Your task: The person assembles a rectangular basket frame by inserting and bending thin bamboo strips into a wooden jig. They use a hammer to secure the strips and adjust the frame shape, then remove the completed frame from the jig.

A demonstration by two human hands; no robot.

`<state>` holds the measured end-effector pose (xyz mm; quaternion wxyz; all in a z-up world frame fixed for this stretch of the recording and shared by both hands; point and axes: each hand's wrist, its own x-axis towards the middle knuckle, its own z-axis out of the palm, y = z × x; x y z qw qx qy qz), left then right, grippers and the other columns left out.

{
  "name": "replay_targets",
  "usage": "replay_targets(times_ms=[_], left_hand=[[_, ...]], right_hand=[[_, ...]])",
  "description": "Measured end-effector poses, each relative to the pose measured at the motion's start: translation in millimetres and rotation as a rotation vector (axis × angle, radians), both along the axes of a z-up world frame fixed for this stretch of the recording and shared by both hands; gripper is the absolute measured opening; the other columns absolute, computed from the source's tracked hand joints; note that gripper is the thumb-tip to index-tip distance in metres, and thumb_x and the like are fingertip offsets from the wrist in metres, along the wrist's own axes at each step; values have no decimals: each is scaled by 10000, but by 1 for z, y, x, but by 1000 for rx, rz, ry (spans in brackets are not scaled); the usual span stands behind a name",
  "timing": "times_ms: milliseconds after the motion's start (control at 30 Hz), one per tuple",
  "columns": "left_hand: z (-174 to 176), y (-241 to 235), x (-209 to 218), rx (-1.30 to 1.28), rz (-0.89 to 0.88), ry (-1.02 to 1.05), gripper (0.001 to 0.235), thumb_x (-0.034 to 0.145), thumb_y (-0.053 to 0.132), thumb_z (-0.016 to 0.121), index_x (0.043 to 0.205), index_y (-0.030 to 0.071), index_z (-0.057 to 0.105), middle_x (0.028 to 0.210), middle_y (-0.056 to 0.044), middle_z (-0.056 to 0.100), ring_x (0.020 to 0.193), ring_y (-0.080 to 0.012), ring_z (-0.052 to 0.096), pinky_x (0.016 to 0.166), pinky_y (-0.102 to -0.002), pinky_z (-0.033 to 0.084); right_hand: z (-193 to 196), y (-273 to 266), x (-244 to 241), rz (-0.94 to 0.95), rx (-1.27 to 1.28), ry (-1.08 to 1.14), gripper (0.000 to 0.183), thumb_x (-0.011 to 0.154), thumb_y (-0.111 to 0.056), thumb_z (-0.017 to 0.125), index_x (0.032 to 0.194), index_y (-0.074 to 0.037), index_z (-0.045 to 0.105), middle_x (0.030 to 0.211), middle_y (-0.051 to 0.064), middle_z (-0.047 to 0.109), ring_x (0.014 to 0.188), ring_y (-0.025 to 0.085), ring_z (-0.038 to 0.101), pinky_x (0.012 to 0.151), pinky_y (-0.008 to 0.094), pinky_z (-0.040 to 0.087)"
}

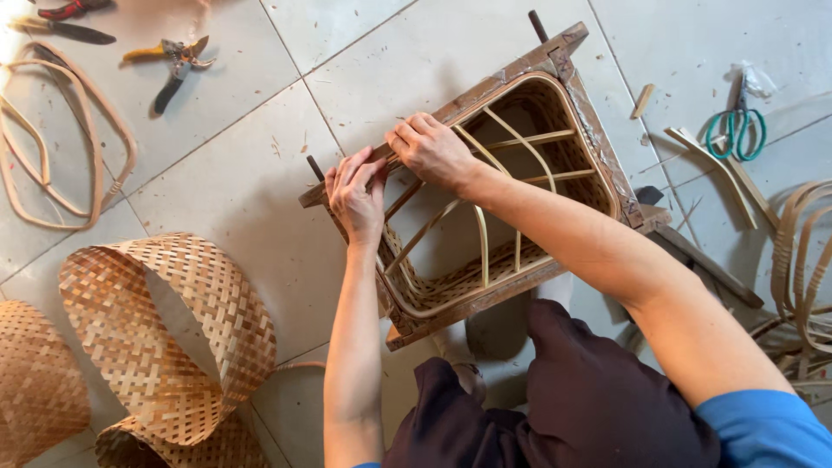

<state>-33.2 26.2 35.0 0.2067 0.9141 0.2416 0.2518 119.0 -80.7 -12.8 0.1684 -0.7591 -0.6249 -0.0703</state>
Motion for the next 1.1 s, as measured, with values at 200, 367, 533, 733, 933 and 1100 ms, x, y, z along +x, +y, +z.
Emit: replay_targets(times_ms=[200, 367, 533, 733, 933, 1100], left_hand=[[14, -6, 5, 74, -50, 28, 149, 886, 83, 812, 1022, 141, 801, 1190, -27, 739, 1087, -212, 680, 1023, -386, 463], [13, -8, 3, 98, -69, 37, 149, 893, 102, 815, 1031, 157, 808, 1211, -22, 730, 1131, -225, 666, 1058, -391, 454], [4, -3, 1, 15, -38, 24, 105, 898, 154, 830, 998, 178, 809, 1211, -3, 733, 1151, -224, 647, 1056, -385, 445], [-1, -2, 2, 36, -38, 0, 79, 896, 173, 820, 972, 180, 800, 1223, -3, 733, 1166, -214, 665, 1069, -416, 414], [-3, -3, -6, 23, -20, 18, 95, 889, 166, 813, 982, 164, 793, 1227, 10, 722, 1172, -194, 662, 1085, -444, 405], [4, -4, 1, -10, -10, -30, 89, 907, 193, 821, 987, 183, 785, 1217, 25, 715, 1153, -187, 654, 1081, -447, 414]], right_hand=[[23, -5, -4, -37, 21, 77, 381, 942, -168, 623, 1287, -4, 624, 1270, 146, 649, 1208, 325, 583, 1103, 461, 453], [22, -88, 43, -61, 259, 440, 526, 936, -111, 670, 1449, -56, 568, 1467, 159, 546, 1363, 314, 495, 1195, 461, 356], [-43, -269, 145, -824, 61, 323, 202, 986, -89, 697, 1187, -68, 708, 1287, 161, 621, 1243, 345, 539, 1084, 456, 421], [-124, -391, 153, -735, -451, -21, 207, 1012, -276, 711, 949, -79, 727, 1086, 110, 665, 1162, 325, 588, 994, 477, 442], [-109, -373, 210, -691, -486, 185, 197, 1135, -234, 604, 1092, -56, 675, 1121, 140, 688, 1064, 314, 613, 918, 453, 480], [-86, -345, 201, -699, -911, 150, 447, 825, -382, 811, 1218, -184, 734, 1267, 135, 657, 1229, 302, 580, 1026, 444, 476]])
